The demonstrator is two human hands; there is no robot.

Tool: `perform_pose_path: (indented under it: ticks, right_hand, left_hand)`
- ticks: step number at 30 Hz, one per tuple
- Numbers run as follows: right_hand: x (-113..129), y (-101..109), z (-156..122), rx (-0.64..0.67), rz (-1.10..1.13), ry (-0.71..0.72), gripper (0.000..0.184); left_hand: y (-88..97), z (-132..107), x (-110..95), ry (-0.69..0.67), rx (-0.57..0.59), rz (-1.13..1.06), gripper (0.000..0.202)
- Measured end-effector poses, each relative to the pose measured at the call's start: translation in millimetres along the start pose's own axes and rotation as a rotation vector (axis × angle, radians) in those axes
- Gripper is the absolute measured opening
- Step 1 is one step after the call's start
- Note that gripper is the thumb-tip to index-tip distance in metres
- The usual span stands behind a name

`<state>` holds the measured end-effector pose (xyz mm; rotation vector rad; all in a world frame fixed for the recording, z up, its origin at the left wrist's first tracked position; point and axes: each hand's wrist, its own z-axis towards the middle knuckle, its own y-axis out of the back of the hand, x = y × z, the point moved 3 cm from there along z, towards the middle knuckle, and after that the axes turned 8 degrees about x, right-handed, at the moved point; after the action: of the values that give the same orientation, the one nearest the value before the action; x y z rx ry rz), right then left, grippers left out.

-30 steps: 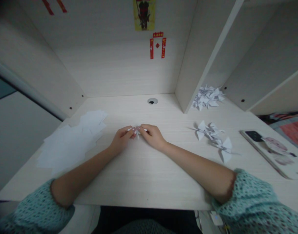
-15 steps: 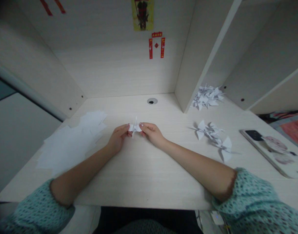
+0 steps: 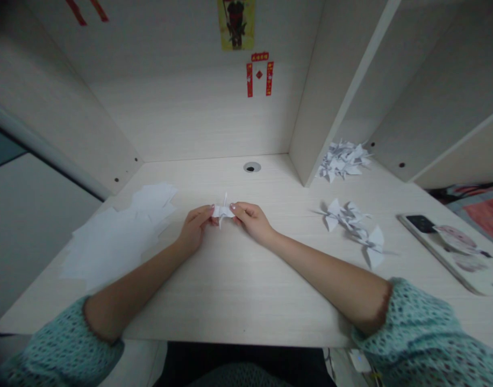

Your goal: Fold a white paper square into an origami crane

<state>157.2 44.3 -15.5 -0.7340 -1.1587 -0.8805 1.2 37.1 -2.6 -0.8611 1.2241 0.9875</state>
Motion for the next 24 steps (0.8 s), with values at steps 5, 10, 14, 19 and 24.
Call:
perform_pose_path:
  ticks: [5,10,14,19,24]
  right_hand:
    - [5.3,0.2,-1.5,-0.009,-0.158,-0.006,0.038]
    - [10.0,-2.1,-3.9,-0.021,-0.266,-0.005,0.034]
    - [9.2,-2.3,-4.8,-0.014,-0.300,-0.022,0.032]
    - [8.5,-2.1,-3.0,0.010,-0.286,-0.027,0.035]
    - [6.3,-1.3,-0.8,0.071,-0.167,-0.021,0.037]
  left_hand:
    - [-2.2,-0.3,-5.8,0.017,0.048,0.149,0.040]
    - [-3.8,1.4,-4.5,0.067,0.034,0.183,0.040]
    - [-4.6,1.2,-5.3,0.067,0.021,0.216,0.041]
    - [-5.4,1.1,-4.0,0.070,0.042,0.210,0.039]
    - [-4.2,2.8,-0.8,0.073,0.046,0.139,0.038]
